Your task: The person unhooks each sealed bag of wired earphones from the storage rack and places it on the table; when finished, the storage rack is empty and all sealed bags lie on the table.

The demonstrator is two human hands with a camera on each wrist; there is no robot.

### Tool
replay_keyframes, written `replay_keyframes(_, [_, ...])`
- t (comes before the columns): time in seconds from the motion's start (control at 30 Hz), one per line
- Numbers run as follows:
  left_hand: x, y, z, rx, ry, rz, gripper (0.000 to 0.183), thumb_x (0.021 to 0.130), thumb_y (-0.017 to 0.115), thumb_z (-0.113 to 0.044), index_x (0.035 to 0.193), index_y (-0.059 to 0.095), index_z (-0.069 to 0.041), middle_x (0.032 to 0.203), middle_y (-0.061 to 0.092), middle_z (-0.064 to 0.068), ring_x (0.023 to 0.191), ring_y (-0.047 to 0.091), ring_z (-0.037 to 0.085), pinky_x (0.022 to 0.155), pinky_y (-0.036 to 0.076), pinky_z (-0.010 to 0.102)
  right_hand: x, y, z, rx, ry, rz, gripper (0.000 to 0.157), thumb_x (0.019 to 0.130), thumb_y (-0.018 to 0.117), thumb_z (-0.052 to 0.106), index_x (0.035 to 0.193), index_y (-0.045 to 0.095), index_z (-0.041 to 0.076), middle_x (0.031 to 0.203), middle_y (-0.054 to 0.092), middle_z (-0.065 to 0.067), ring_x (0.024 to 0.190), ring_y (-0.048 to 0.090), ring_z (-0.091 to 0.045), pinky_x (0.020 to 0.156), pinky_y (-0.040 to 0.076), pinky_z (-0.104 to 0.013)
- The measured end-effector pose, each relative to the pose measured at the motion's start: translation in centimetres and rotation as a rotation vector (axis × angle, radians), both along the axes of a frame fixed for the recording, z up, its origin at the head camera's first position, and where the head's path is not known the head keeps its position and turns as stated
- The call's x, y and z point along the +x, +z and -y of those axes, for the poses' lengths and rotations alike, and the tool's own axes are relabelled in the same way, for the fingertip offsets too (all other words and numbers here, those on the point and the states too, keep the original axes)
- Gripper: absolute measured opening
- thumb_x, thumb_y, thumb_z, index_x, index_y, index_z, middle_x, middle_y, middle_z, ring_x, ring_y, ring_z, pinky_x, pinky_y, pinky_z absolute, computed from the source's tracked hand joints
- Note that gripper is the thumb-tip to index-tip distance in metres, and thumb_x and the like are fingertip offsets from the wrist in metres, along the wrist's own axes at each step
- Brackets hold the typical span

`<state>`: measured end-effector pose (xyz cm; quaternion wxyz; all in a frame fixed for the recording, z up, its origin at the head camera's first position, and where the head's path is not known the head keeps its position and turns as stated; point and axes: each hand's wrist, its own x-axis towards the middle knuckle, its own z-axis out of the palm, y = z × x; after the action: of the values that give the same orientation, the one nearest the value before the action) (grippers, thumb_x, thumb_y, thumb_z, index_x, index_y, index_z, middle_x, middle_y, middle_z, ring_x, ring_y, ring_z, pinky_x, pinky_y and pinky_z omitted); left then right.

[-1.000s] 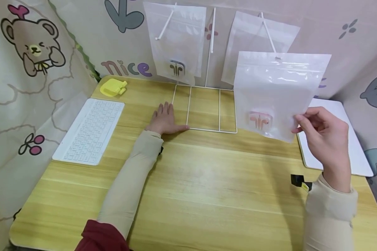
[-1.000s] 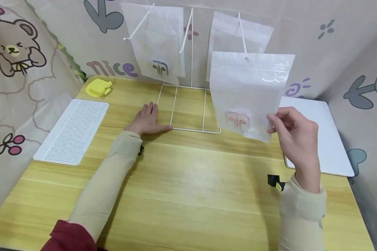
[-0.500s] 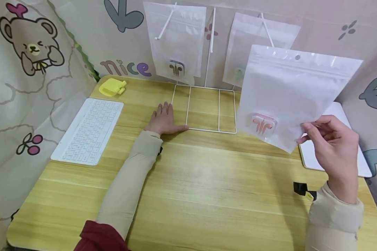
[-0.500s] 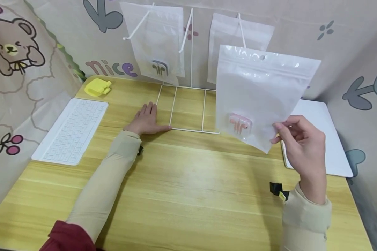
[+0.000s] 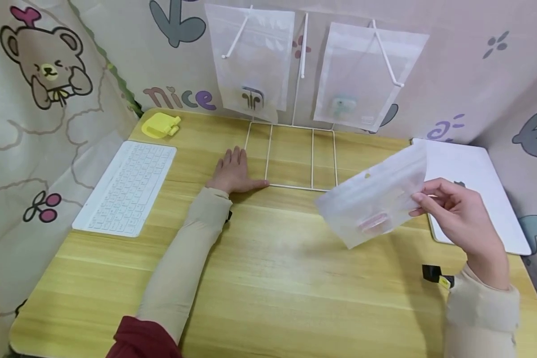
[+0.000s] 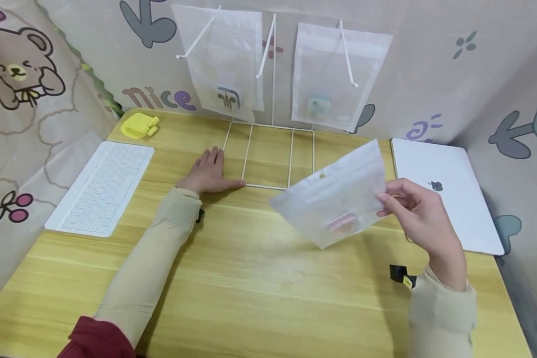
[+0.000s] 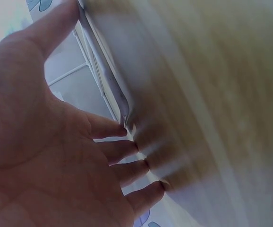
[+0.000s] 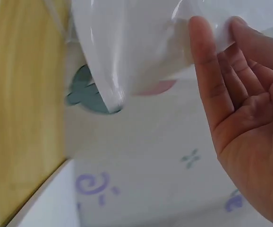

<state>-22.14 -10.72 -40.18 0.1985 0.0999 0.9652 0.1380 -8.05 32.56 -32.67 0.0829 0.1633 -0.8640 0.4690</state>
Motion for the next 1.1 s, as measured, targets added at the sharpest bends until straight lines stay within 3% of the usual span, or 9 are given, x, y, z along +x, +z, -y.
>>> replay_keyframes(0.2, [0.0,0.0,0.0,-0.003,-0.005,-0.017,0.121,0.084,0.055,-0.075,0.155,-0.004,0.004,0.161,-0.007,0.023,0.147,-0.008,0.039,0.117,0.001,0.052,-1.4,-2.2,-2.5,-0.006,-0.169,0.164,0.011,0.095,0.063,-0.001,0.104,0.062,-0.005,0.085,0.070,0.001,0.056,0.067,-0.016,0.059,0.056,-0.022])
replay_keyframes(0.37, [0.0,0.1,0.1,-0.004,-0.002,-0.022,0.121,0.084,0.055,-0.075,0.155,-0.003,0.004,0.161,-0.007,0.023,0.147,-0.008,0.039,0.117,0.002,0.053,-2.7,-3.2,-4.2,0.071,-0.328,0.307,0.028,0.098,0.063,0.019,0.113,0.057,-0.004,0.083,0.066,0.007,0.053,0.058,-0.017,0.051,0.054,-0.027])
replay_keyframes(0.57, [0.0,0.0,0.2,-0.009,-0.004,-0.025,0.120,0.084,0.053,-0.076,0.155,-0.004,0.004,0.161,-0.007,0.023,0.147,-0.007,0.039,0.117,0.002,0.052,-4.9,-4.1,-4.6,0.097,-0.395,0.482,0.046,0.100,0.059,0.026,0.129,0.050,-0.009,0.081,0.063,0.012,0.053,0.060,-0.018,0.056,0.055,-0.028])
replay_keyframes(0.73, [0.1,0.0,0.2,0.003,0.000,-0.015,0.120,0.085,0.053,-0.075,0.155,-0.004,0.004,0.161,-0.008,0.023,0.147,-0.008,0.039,0.117,0.001,0.052,-6.8,-4.6,-4.1,0.098,-0.402,0.534,0.052,0.101,0.058,0.027,0.134,0.046,-0.012,0.085,0.065,0.008,0.054,0.063,-0.016,0.060,0.054,-0.024])
replay_keyframes(1.0, [0.3,-0.1,0.1,0.007,-0.001,-0.014,0.120,0.085,0.053,-0.075,0.155,-0.004,0.004,0.161,-0.008,0.023,0.147,-0.008,0.039,0.117,0.000,0.052,-8.7,-5.4,-3.3,0.169,-0.423,0.601,0.052,0.102,0.055,0.028,0.133,0.046,-0.013,0.112,0.059,-0.025,0.058,0.066,-0.017,0.064,0.056,-0.027])
replay_keyframes(1.1, [0.3,-0.1,0.1,0.008,-0.003,-0.016,0.119,0.085,0.053,-0.075,0.155,-0.004,0.003,0.162,-0.008,0.022,0.147,-0.008,0.038,0.117,0.001,0.052,-8.9,-5.6,-3.1,0.186,-0.441,0.623,0.052,0.102,0.055,0.027,0.133,0.047,-0.013,0.118,0.054,-0.029,0.060,0.066,-0.017,0.064,0.056,-0.028])
